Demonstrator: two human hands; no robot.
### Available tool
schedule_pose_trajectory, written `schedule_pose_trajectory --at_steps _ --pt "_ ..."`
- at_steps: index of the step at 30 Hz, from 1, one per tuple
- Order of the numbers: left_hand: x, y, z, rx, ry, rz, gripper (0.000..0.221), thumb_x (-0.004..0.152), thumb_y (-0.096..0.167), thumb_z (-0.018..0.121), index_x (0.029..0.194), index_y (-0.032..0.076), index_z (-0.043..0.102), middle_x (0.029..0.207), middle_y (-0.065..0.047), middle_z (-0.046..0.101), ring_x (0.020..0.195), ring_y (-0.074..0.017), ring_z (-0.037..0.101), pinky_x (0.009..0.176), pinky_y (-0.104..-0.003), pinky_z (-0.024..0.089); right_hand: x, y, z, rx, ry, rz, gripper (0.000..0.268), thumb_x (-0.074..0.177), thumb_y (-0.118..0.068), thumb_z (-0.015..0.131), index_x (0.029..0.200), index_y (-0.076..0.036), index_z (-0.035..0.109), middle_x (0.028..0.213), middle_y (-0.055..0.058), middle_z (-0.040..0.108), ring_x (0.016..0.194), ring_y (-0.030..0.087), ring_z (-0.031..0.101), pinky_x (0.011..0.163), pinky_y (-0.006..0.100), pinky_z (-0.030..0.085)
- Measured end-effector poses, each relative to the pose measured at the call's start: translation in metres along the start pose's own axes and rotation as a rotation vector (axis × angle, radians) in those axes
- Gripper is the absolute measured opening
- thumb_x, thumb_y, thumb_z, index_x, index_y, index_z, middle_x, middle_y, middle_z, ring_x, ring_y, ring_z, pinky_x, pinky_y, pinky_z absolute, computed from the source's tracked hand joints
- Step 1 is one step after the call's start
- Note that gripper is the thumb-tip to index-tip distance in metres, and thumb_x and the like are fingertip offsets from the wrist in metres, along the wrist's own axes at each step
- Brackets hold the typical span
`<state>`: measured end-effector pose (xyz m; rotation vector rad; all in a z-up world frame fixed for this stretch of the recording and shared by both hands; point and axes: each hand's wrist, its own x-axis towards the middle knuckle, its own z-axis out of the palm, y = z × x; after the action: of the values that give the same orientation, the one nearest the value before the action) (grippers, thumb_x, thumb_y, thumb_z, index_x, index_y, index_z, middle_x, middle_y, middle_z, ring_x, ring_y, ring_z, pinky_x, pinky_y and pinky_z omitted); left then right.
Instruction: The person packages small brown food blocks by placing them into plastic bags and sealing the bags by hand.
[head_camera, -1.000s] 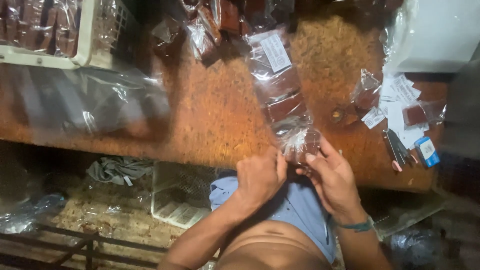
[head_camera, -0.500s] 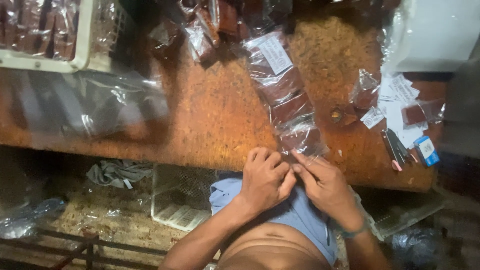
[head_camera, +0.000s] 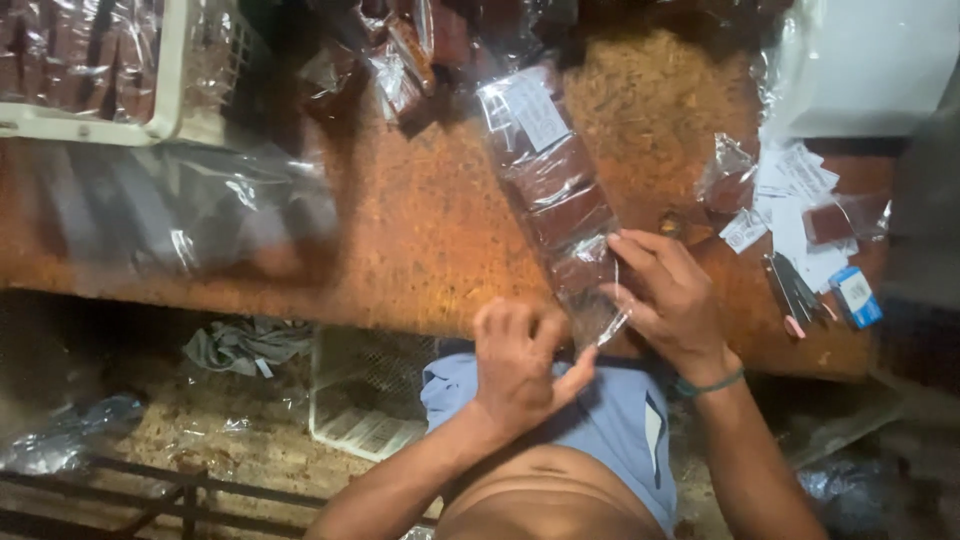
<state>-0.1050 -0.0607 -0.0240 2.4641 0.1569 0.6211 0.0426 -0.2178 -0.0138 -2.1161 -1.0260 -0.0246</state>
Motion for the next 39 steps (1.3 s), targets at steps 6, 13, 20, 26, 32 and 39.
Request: schedule_pose_trajectory --at_steps 6,13,20,26,32,39 --pt "0.033 0.015 0.011 -0.031 0.075 0.217 0.008 0.099 0.017 0.068 0.101 0.01 0.072 0.121 -0.01 0.074 0.116 -0.0287 0.068 0.107 -0.047 0.043 -0.02 0.021 0.02 -0.039 0.135 -0.019 0.053 0.096 -0.023 0.075 0.138 0.007 0.065 0.098 0.021 0.069 0.084 0.042 0.068 0.073 0.048 0.055" --pt "0.044 0.017 -0.001 -0.166 -0.038 0.203 0.017 0.101 0.019 0.058 0.087 0.011 0.063 0.095 -0.003 0.072 0.077 -0.0228 0.069 0.069 -0.033 0.056 -0.01 0.006 0.03 -0.114 0.218 0.037 0.049 0.094 -0.019 0.08 0.136 0.005 0.068 0.087 0.018 0.066 0.074 0.038 0.066 0.068 0.046 0.053" --pt "0.079 0.029 -0.025 -0.647 -0.096 0.142 0.021 0.102 0.027 0.062 0.096 0.01 0.073 0.121 -0.013 0.074 0.093 -0.032 0.078 0.074 -0.04 0.063 0.033 -0.027 -0.019 0.285 0.246 0.265 0.031 0.092 0.001 0.076 0.123 0.002 0.072 0.106 0.019 0.07 0.095 0.027 0.063 0.094 0.041 0.051" --pt "0.156 -0.012 -0.049 -0.53 -0.011 0.436 0.064 0.092 0.062 0.062 0.133 0.014 0.05 0.149 -0.007 0.043 0.138 -0.0271 0.047 0.117 -0.051 0.051 0.096 -0.077 -0.123 -0.11 -0.171 -0.108 0.027 0.09 -0.005 0.072 0.116 -0.006 0.076 0.099 0.01 0.06 0.075 0.02 0.055 0.056 0.029 0.04" --pt "0.176 -0.009 -0.023 -0.813 -0.353 0.339 0.069 0.074 0.051 0.085 0.121 0.01 0.054 0.119 -0.009 0.064 0.111 -0.0264 0.06 0.104 -0.044 0.051 0.097 -0.032 -0.164 -0.143 -0.445 -0.325 0.052 0.086 -0.018 0.075 0.134 -0.005 0.061 0.119 0.016 0.061 0.095 0.026 0.058 0.087 0.04 0.039" --pt "0.14 0.005 -0.009 -0.981 -0.055 0.147 0.036 0.082 0.015 0.082 0.105 0.01 0.055 0.101 -0.005 0.063 0.085 -0.0146 0.063 0.078 -0.025 0.06 0.082 -0.034 -0.18 -0.329 -0.436 -0.291 0.037 0.074 -0.032 0.077 0.102 -0.012 0.064 0.141 0.02 0.066 0.14 0.041 0.06 0.126 0.053 0.043"
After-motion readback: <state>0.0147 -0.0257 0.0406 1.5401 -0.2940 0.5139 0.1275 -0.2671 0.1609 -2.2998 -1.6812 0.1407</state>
